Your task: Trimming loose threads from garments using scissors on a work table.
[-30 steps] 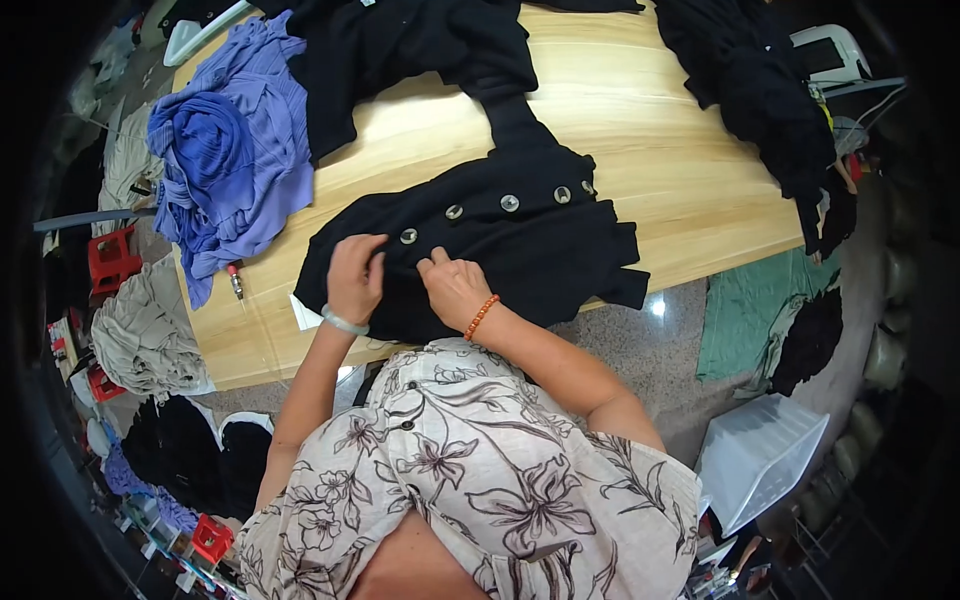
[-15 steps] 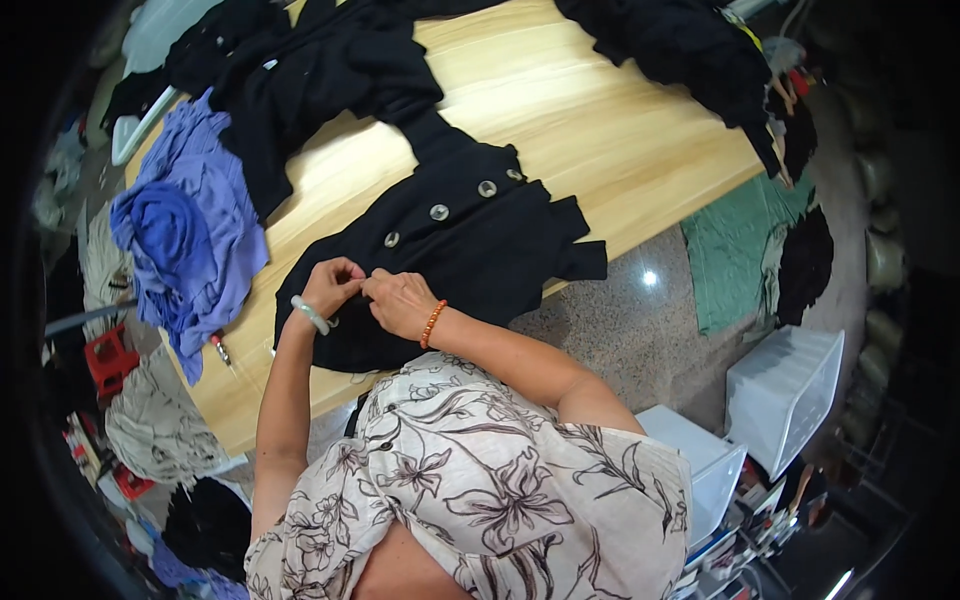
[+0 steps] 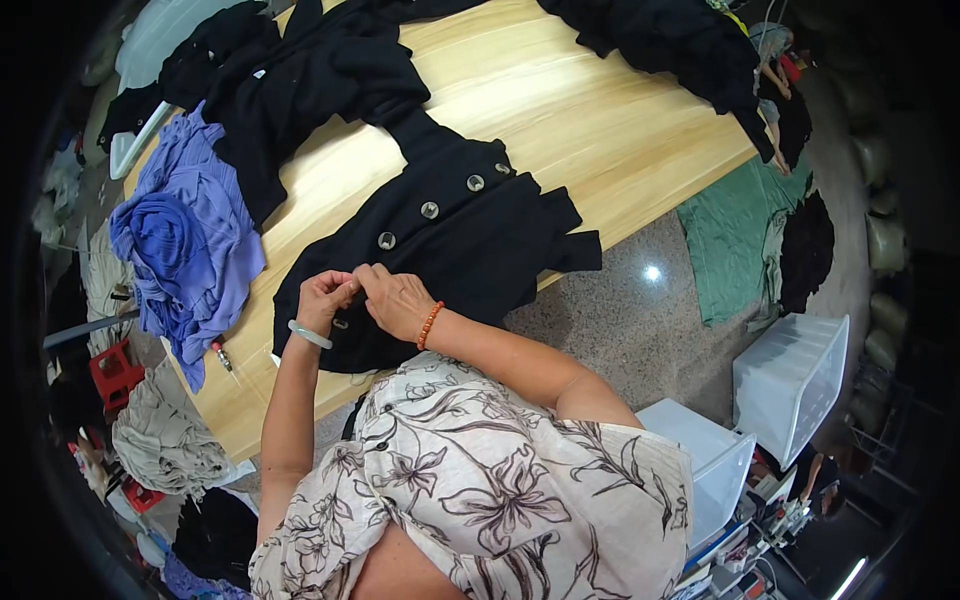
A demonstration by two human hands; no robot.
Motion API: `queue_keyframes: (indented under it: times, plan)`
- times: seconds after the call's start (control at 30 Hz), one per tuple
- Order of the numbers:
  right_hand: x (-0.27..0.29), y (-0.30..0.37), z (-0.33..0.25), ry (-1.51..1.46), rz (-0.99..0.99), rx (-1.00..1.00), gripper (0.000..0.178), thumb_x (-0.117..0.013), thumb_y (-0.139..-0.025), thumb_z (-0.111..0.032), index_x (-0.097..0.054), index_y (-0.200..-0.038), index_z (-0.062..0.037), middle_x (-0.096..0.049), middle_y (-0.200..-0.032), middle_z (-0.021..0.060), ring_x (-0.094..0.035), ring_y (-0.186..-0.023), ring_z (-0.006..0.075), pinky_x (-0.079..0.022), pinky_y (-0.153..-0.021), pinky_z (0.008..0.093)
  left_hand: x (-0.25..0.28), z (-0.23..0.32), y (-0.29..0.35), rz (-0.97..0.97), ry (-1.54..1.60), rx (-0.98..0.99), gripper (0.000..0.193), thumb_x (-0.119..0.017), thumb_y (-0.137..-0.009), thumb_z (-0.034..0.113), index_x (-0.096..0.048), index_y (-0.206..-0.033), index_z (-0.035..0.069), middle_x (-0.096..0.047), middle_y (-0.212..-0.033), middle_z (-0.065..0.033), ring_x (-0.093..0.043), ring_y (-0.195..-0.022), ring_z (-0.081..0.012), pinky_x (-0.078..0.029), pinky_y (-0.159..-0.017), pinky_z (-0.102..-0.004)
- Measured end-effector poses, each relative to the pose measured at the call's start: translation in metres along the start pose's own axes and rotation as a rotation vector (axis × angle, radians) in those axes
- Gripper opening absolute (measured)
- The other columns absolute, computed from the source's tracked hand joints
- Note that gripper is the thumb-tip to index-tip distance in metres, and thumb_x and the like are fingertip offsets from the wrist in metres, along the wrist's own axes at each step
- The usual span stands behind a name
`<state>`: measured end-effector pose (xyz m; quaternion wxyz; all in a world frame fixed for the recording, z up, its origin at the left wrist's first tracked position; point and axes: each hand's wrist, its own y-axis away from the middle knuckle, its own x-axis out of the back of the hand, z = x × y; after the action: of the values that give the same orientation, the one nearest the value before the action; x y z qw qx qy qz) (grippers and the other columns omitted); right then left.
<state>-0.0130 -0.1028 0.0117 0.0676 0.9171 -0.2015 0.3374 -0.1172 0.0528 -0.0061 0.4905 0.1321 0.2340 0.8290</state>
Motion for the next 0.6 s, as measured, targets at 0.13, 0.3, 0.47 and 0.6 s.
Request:
queue_keyframes:
  times: [0.13, 0.3, 0.47, 0.6]
  plan:
    - [-0.005, 0.003, 0.001, 0.093, 0.053, 0.053, 0.031, -0.068, -0.080, -0.014, -0.050, -0.102, -0.0033, -0.056, -0.092, 0.0167, -0.063, -0.074, 0.0338, -0.051, -0.066, 0.0419, 0.001, -0.004, 0.003, 0.019, 0.041, 0.020, 0.012, -0.073, -0.083, 0.010, -0.070, -0.089, 0.001, -0.066, -0.076, 0.0003, -0.053, -0.062, -0.0050, -0.042, -0.057, -0.0193]
    - [-0.008, 0.003, 0.014, 0.074, 0.007, 0.074, 0.041, -0.066, -0.079, -0.017, -0.052, -0.113, -0.0009, -0.054, -0.094, 0.0172, -0.062, -0.076, 0.0360, -0.052, -0.067, 0.0430, 0.001, 0.011, 0.011, -0.104, 0.062, 0.039, 0.018, -0.073, -0.083, 0.009, -0.069, -0.098, -0.001, -0.066, -0.084, -0.0005, -0.057, -0.070, -0.0068, -0.047, -0.066, -0.0214]
    - [0.000, -0.008, 0.019, -0.031, -0.141, -0.036, 0.032, -0.062, -0.083, -0.018, -0.058, -0.109, -0.0008, -0.058, -0.099, 0.0204, -0.062, -0.083, 0.0409, -0.052, -0.073, 0.0461, 0.004, 0.001, 0.017, -0.087, -0.517, -0.465, 0.025, -0.066, -0.081, 0.000, -0.066, -0.105, -0.003, -0.067, -0.091, -0.0102, -0.065, -0.083, -0.0215, -0.050, -0.078, -0.0291]
    - [0.001, -0.013, 0.019, -0.010, -0.246, -0.048, 0.029, -0.060, -0.084, -0.012, -0.058, -0.110, 0.0008, -0.058, -0.100, 0.0215, -0.062, -0.086, 0.0414, -0.051, -0.078, 0.0458, -0.001, -0.008, 0.018, 0.039, -0.588, -0.493, 0.018, -0.062, -0.081, 0.000, -0.067, -0.098, -0.001, -0.065, -0.086, -0.0146, -0.065, -0.079, -0.0273, -0.050, -0.073, -0.0311]
